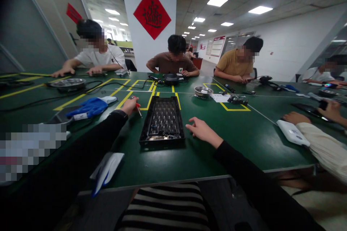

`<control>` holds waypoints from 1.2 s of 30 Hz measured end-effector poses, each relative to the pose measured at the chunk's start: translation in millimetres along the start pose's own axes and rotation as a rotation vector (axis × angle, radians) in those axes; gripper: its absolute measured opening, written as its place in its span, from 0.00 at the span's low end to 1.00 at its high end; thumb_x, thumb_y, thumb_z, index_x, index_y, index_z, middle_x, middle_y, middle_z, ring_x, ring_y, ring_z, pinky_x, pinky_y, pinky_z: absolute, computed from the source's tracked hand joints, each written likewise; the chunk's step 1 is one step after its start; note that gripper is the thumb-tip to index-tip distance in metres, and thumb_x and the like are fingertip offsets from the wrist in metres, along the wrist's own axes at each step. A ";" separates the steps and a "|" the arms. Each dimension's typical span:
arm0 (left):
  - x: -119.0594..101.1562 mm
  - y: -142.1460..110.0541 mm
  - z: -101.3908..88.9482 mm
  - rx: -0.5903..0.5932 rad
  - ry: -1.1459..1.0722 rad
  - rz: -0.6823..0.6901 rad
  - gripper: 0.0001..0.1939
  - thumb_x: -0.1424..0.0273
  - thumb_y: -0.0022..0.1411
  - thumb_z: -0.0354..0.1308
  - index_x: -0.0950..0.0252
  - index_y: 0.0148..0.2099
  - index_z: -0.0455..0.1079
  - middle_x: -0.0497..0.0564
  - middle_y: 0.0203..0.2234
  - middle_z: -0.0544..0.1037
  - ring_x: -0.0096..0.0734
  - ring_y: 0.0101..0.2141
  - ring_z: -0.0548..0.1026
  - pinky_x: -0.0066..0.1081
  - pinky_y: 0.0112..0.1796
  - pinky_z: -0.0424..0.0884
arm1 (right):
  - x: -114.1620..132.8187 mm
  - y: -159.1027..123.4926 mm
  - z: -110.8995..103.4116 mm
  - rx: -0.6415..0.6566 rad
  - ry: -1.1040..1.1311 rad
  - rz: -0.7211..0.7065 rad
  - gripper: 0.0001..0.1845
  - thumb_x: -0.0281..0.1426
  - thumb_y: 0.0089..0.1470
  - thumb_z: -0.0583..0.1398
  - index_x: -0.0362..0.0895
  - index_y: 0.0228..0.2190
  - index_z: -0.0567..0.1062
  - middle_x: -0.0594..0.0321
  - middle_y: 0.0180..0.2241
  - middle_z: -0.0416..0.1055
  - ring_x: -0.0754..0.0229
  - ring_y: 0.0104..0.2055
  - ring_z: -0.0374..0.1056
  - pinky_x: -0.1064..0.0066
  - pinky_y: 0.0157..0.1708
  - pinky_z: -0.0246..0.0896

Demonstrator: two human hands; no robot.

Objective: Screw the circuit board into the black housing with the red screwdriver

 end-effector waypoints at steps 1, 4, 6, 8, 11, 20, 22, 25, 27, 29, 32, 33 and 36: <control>-2.9 -2.8 -1.1 0.009 -0.006 -0.007 0.09 0.69 0.55 0.54 0.70 0.36 0.62 0.46 0.15 0.67 0.25 0.12 0.65 0.27 0.17 0.66 | 0.1 3.8 0.4 0.000 0.007 -0.003 0.19 0.39 0.56 0.54 0.41 0.46 0.64 0.60 0.30 0.71 0.66 0.22 0.67 0.75 0.22 0.59; -7.2 -19.1 -3.7 0.032 -0.060 0.037 0.11 0.64 0.57 0.52 0.68 0.36 0.61 0.46 0.17 0.67 0.23 0.14 0.66 0.27 0.19 0.68 | 6.4 18.4 3.6 -0.039 -0.027 -0.034 0.20 0.38 0.57 0.52 0.39 0.47 0.64 0.59 0.30 0.72 0.66 0.22 0.67 0.75 0.23 0.59; -5.0 -32.4 -6.4 0.035 -0.095 0.120 0.12 0.62 0.56 0.52 0.67 0.38 0.60 0.45 0.19 0.67 0.23 0.16 0.67 0.26 0.19 0.68 | 12.3 28.2 7.3 -0.072 -0.117 -0.038 0.21 0.39 0.57 0.51 0.38 0.48 0.64 0.58 0.30 0.72 0.65 0.22 0.67 0.74 0.25 0.59; 2.1 -42.3 -10.8 0.023 -0.053 0.188 0.13 0.62 0.56 0.52 0.66 0.39 0.60 0.44 0.19 0.66 0.23 0.17 0.67 0.25 0.18 0.68 | 17.5 37.2 11.7 -0.097 -0.221 -0.031 0.22 0.40 0.57 0.50 0.37 0.47 0.66 0.56 0.31 0.73 0.64 0.23 0.68 0.74 0.27 0.59; 15.3 -46.1 -11.4 0.087 0.004 0.220 0.14 0.62 0.55 0.52 0.66 0.40 0.59 0.44 0.17 0.65 0.23 0.16 0.66 0.25 0.16 0.67 | 21.5 49.2 18.6 -0.103 -0.305 -0.030 0.20 0.39 0.57 0.50 0.36 0.38 0.72 0.53 0.31 0.73 0.61 0.28 0.69 0.73 0.30 0.57; 18.4 -43.2 -5.4 0.160 0.134 0.302 0.20 0.58 0.56 0.51 0.65 0.45 0.58 0.44 0.17 0.67 0.25 0.14 0.66 0.26 0.16 0.66 | 21.4 56.7 21.3 -0.138 -0.358 -0.112 0.17 0.30 0.56 0.48 0.38 0.21 0.70 0.50 0.29 0.71 0.59 0.33 0.66 0.72 0.34 0.52; 19.4 -42.8 -5.2 0.162 0.141 0.301 0.20 0.58 0.56 0.51 0.65 0.46 0.57 0.44 0.17 0.68 0.25 0.14 0.66 0.26 0.16 0.67 | 18.7 53.5 19.1 -0.146 -0.355 -0.124 0.17 0.30 0.56 0.48 0.39 0.20 0.69 0.52 0.27 0.71 0.60 0.32 0.65 0.72 0.33 0.51; 21.1 -40.7 -5.7 0.163 0.141 0.301 0.22 0.57 0.56 0.51 0.65 0.47 0.57 0.44 0.18 0.68 0.25 0.14 0.67 0.27 0.16 0.68 | 11.9 45.1 11.8 -0.147 -0.343 -0.148 0.18 0.30 0.56 0.47 0.40 0.18 0.66 0.55 0.25 0.69 0.61 0.30 0.63 0.72 0.32 0.50; 22.2 -39.0 -5.9 0.164 0.138 0.295 0.22 0.57 0.55 0.52 0.65 0.48 0.57 0.44 0.18 0.68 0.26 0.15 0.67 0.28 0.16 0.69 | 5.3 36.7 3.2 -0.137 -0.330 -0.162 0.18 0.30 0.56 0.47 0.41 0.18 0.64 0.58 0.24 0.68 0.62 0.29 0.63 0.72 0.31 0.50; 22.6 -38.1 -6.0 0.161 0.139 0.286 0.23 0.57 0.55 0.52 0.65 0.48 0.57 0.45 0.18 0.68 0.26 0.15 0.68 0.29 0.17 0.69 | -3.2 26.3 -8.4 -0.123 -0.312 -0.170 0.17 0.31 0.56 0.47 0.42 0.18 0.63 0.60 0.23 0.67 0.63 0.28 0.62 0.73 0.30 0.50; 21.9 -38.8 -5.8 0.160 0.144 0.276 0.23 0.57 0.55 0.52 0.65 0.48 0.57 0.45 0.19 0.68 0.26 0.16 0.68 0.28 0.17 0.70 | -20.6 8.3 -29.8 -0.106 -0.291 -0.164 0.17 0.33 0.56 0.47 0.42 0.18 0.63 0.63 0.22 0.65 0.63 0.26 0.61 0.73 0.29 0.51; 21.5 -39.4 -5.7 0.161 0.145 0.274 0.23 0.57 0.55 0.52 0.65 0.48 0.57 0.45 0.19 0.68 0.26 0.17 0.69 0.28 0.17 0.70 | -27.6 1.9 -37.9 -0.107 -0.285 -0.161 0.17 0.33 0.56 0.47 0.42 0.19 0.63 0.63 0.22 0.65 0.63 0.26 0.61 0.73 0.29 0.52; 20.7 -40.9 -5.4 0.162 0.162 0.273 0.23 0.57 0.55 0.53 0.65 0.48 0.57 0.45 0.19 0.68 0.26 0.16 0.69 0.28 0.17 0.69 | -52.8 -16.9 -67.0 -0.153 -0.243 -0.132 0.16 0.36 0.54 0.49 0.42 0.21 0.67 0.61 0.23 0.68 0.60 0.29 0.63 0.71 0.31 0.55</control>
Point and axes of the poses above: each hand's wrist, its own y-axis towards the middle knuckle, its own z-axis out of the palm, x = y × z, the point moved 8 cm from there along y, towards the middle knuckle
